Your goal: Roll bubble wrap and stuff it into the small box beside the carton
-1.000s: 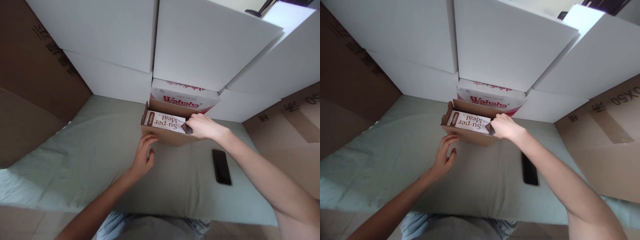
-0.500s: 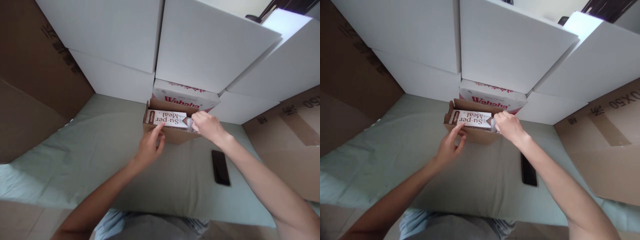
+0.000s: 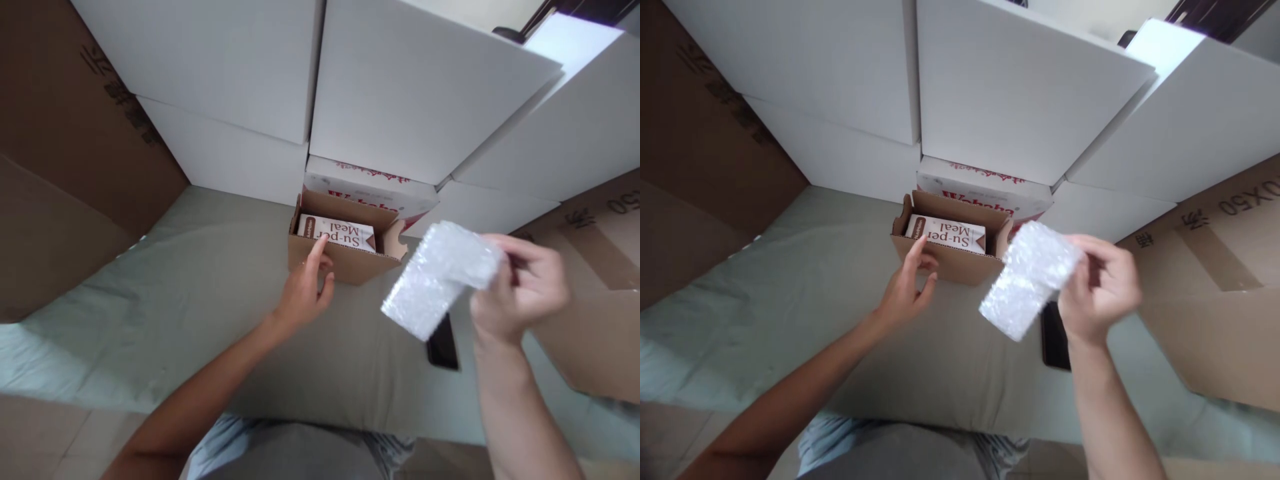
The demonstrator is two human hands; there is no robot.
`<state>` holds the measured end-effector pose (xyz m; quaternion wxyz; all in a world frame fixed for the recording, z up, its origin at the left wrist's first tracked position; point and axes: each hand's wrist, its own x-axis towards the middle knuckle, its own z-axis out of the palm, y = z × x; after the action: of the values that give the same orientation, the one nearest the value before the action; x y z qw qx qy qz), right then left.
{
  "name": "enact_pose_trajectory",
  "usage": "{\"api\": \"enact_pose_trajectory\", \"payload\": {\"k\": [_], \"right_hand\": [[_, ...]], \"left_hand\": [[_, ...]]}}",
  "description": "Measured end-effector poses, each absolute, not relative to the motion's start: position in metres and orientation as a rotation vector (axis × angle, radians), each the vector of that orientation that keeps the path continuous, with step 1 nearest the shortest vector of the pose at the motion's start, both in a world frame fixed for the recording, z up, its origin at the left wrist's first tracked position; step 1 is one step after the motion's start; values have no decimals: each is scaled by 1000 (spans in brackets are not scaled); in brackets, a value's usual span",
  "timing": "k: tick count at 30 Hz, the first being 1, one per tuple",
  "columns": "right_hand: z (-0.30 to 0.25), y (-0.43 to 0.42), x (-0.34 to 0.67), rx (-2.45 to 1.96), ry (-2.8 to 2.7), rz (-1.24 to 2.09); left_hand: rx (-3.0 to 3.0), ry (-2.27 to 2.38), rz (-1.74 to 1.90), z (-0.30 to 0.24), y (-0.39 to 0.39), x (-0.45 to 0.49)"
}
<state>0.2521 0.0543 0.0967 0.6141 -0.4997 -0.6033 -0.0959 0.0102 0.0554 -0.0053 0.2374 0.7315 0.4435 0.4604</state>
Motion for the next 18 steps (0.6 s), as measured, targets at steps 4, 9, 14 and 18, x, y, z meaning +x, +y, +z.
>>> {"api": "enact_pose_trajectory", "payload": {"k": [4, 9, 14, 18], "right_hand": [[74, 8, 244, -1058, -1124, -121], [-10, -23, 224, -1343, -1030, 626], [-80, -26, 191, -1472, -872, 1153], [-89, -30, 180, -1529, -919, 1099]], "left_hand": [[1943, 937, 1224, -12, 33, 10], [1672, 877, 973, -39, 2, 17], [1108, 903, 833, -74, -15, 25], [810, 995, 836, -82, -21, 22]]}}
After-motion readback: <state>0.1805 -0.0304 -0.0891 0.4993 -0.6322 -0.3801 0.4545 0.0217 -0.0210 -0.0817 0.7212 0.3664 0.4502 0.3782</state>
